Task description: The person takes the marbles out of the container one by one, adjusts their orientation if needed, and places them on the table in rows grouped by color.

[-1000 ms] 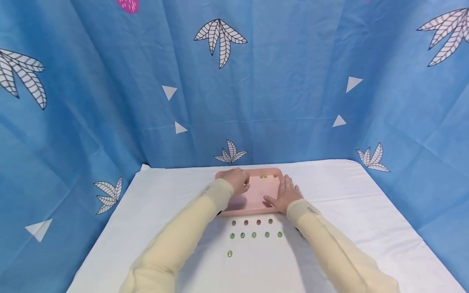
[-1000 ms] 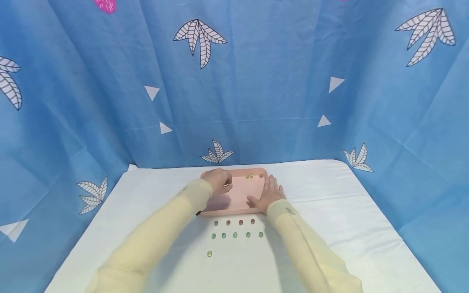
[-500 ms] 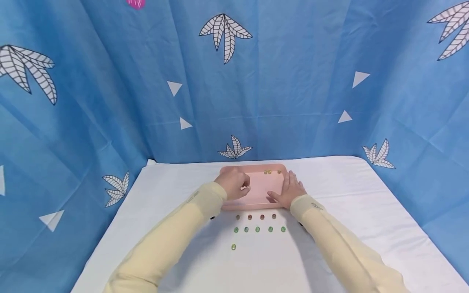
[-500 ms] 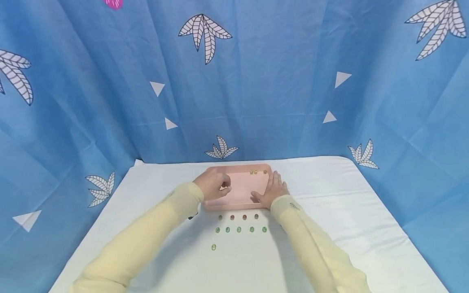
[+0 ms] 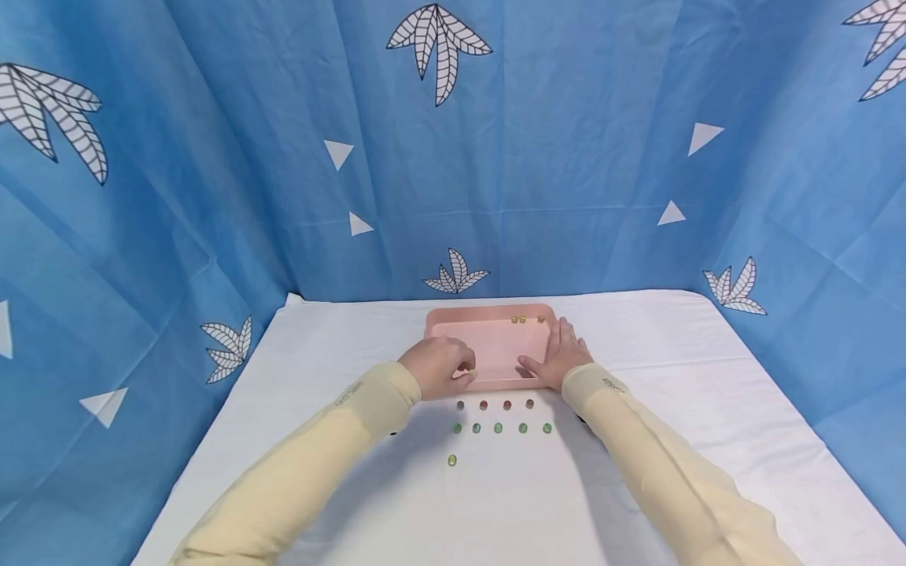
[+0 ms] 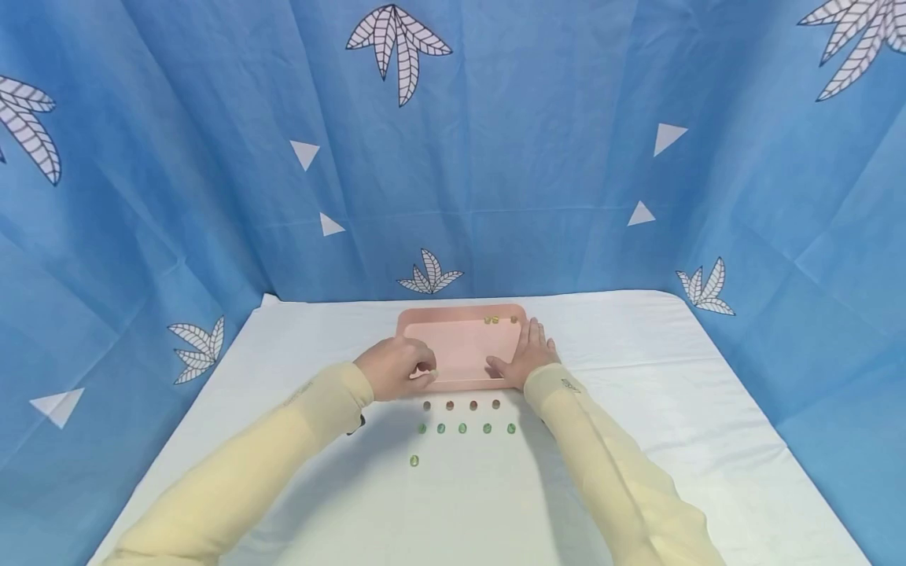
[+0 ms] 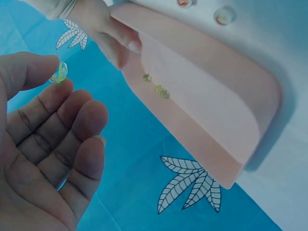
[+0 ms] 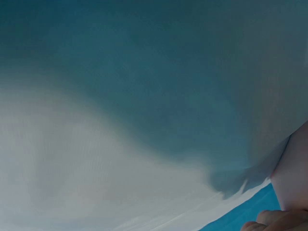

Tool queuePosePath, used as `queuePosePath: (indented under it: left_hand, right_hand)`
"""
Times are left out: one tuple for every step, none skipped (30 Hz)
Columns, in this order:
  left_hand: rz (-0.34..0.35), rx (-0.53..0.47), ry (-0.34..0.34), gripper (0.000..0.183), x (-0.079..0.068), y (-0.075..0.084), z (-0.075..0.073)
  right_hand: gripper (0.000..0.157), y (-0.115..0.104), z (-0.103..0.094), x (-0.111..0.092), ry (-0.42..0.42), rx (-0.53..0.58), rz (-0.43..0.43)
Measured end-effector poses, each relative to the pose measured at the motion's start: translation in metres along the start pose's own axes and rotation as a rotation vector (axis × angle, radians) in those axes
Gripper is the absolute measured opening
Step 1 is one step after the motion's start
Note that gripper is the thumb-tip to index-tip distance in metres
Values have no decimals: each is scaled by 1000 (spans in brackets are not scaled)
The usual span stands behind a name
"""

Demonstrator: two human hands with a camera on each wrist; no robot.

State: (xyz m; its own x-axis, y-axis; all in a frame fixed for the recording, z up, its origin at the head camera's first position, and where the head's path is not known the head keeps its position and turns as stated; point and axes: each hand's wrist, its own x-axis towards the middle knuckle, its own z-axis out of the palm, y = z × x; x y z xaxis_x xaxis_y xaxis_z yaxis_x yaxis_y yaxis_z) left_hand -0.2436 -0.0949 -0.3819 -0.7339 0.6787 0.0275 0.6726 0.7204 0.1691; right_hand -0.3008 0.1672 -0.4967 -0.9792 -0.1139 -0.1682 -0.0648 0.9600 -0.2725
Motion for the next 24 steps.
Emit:
queuePosePath:
  left_hand:
    - [1, 0, -3, 8, -2, 0, 1]
    - [3, 5, -6, 7, -4, 1, 1]
    - [4, 7, -7, 7, -6, 2, 2]
    - [6, 6, -9, 6, -8, 3, 3]
    - [9, 6, -9, 6, -10, 4, 5]
    - [17, 6, -8, 6, -11, 5, 6]
    - [27, 7, -4, 6, -13, 6, 8]
    - [40, 13, -3, 6, -15, 7, 10]
    - [53, 14, -1, 6, -17, 8, 12]
    - [65, 19, -4, 6, -19, 9, 15]
    - [77, 22, -6, 6, -21, 10, 19]
    - [88, 23, -10, 6, -22, 11, 22]
    - [94, 25, -17, 6, -24, 12, 26]
    - [98, 28, -25, 6, -25, 13, 30]
    - [102, 27, -33, 5, -26, 13, 33]
    - [104, 25, -40, 5, -28, 14, 37]
    - [108, 24, -46, 5, -29, 14, 40]
    - [114, 23, -52, 4, -30, 15, 44]
    - [118, 27, -56, 4, -31, 15, 46]
    - [128, 31, -56, 5, -32, 16, 49]
    - [136, 33, -56, 5, -32, 16, 51]
    - [144, 36, -55, 5, -33, 17, 53]
    - [151, 37, -56, 5, -34, 17, 55]
    - [157, 38, -56, 5, -34, 17, 56]
  right_hand:
    - [112, 0, -1, 0, 1, 0, -1]
    - [111, -1, -1, 0, 4, -1, 0]
    - [111, -1, -1, 0, 6, -3, 1]
    - [111, -1, -1, 0, 8, -7, 3]
    - [111, -1, -2, -1, 9, -8, 5]
    - [110, -1, -2, 0, 10, -5, 5]
    - [110, -1, -1, 0, 10, -2, 5]
    - [110, -1, -1, 0, 9, -1, 5]
    - [110, -2, -1, 0, 6, -2, 5]
    - [110, -1, -1, -1, 6, -1, 6]
    - [110, -1, 0, -1, 5, 1, 6]
    - [110, -1, 0, -1, 4, 0, 4]
    - [110, -1, 1, -1, 4, -3, 3]
    - [110, -1, 1, -1, 2, -7, 4]
    - [111, 0, 1, -1, -1, -9, 7]
    - [111, 0, 2, 0, -4, -10, 9]
    - [111, 1, 2, 0, -7, -6, 11]
    - [111, 1, 3, 1, -9, -2, 13]
    - [112, 2, 3, 1, -10, 0, 17]
    - [112, 2, 3, 2, -10, 3, 20]
    - [112, 3, 4, 2, -6, 6, 20]
    - [112, 3, 4, 3, -1, 11, 18]
    - [112, 3, 5, 4, 6, 12, 18]
    - [112, 4, 5, 4, 10, 11, 17]
